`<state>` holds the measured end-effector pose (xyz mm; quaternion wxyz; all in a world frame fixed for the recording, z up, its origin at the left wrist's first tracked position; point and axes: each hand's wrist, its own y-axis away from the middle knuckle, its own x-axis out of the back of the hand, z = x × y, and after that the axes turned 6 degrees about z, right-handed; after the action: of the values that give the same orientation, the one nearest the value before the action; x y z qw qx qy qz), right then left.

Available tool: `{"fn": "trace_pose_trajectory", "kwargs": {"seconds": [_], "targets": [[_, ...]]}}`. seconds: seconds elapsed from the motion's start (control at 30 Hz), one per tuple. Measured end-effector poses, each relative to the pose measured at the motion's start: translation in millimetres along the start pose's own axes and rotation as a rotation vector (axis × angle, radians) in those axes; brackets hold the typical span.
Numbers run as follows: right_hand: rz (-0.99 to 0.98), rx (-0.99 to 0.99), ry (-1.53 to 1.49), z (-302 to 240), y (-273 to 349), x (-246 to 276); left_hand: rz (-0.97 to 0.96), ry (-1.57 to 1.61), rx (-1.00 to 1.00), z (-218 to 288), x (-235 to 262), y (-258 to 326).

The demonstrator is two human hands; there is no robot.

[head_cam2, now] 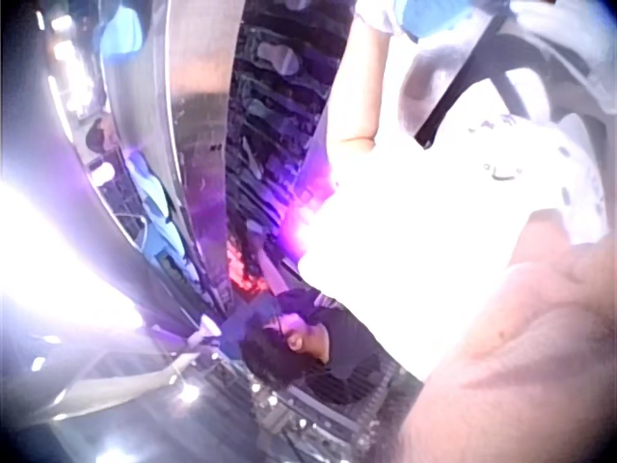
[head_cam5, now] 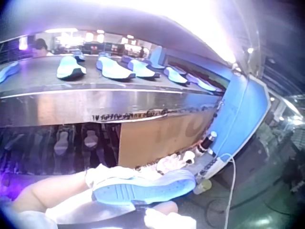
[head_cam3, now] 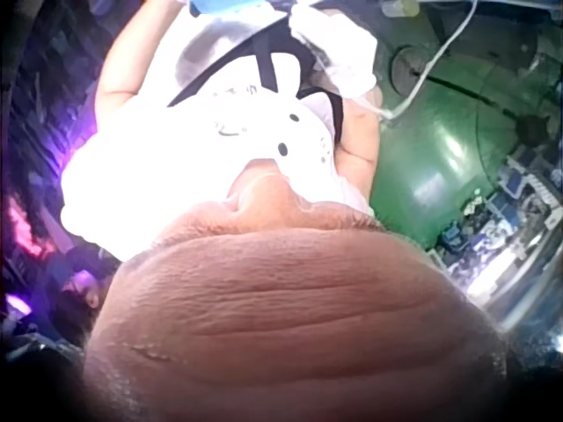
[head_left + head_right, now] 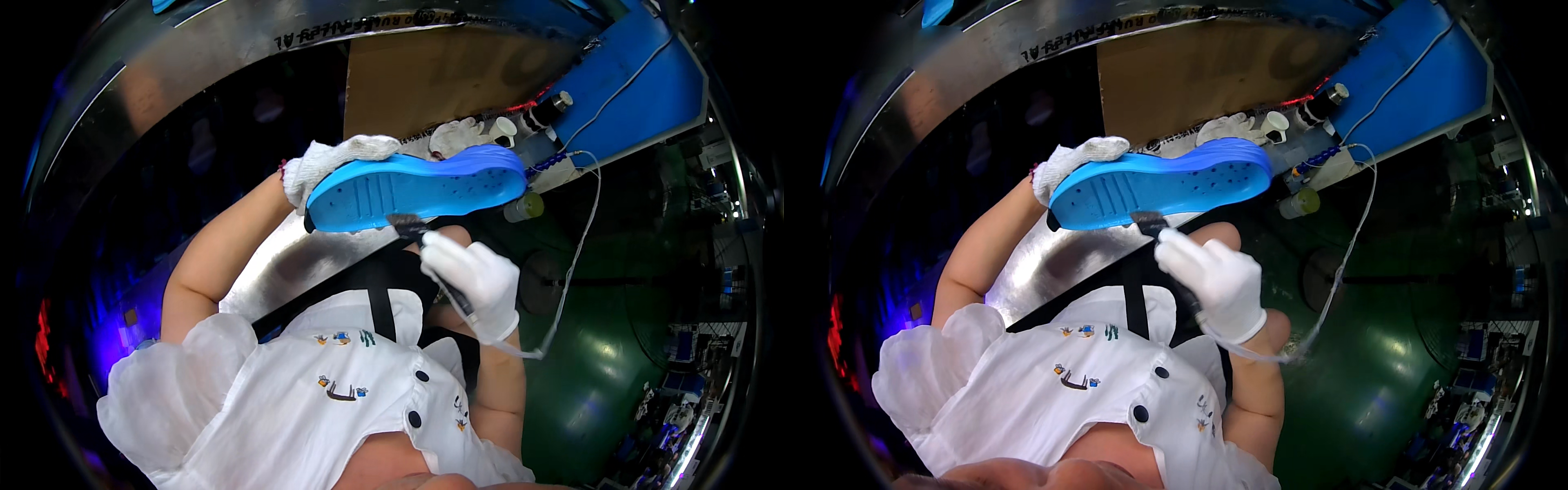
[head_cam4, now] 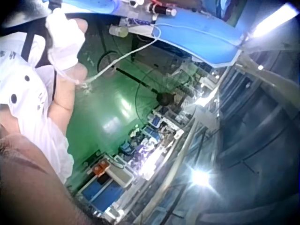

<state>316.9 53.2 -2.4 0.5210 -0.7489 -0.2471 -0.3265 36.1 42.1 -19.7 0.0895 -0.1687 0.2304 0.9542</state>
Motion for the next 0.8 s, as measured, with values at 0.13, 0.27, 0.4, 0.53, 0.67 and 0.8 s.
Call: {"fn": "trace_pose_trajectory", "kwargs": {"seconds": [0.13,0.27,0.4,0.53,0.67,0.8], "targets": [[0.05,-0.122,-0.379,-10,-4,4,0.019,-0.165,-0.387,-26,-5,-9],[0.437,-0.074,0.003,-4,-11,-35,-0.244,0.675,-0.13,-62,-26,-6],[0.36,0.031,-0.182,-30,-10,-49,-0.088,0.841,-0.256,-69,-32,-3],[0.459,-0.288,-0.848,-27,11,-30,-0.238,0.712,-0.451,-33,-22,60],[0.537,-0.36,-0.957,-28,8,-24,-0.444,0.711,-0.814,65,25,136],[0.421,-0.393,-0.878,-41,-8,-31,-1.381,2.212,-0.247,152,81,200]]}}
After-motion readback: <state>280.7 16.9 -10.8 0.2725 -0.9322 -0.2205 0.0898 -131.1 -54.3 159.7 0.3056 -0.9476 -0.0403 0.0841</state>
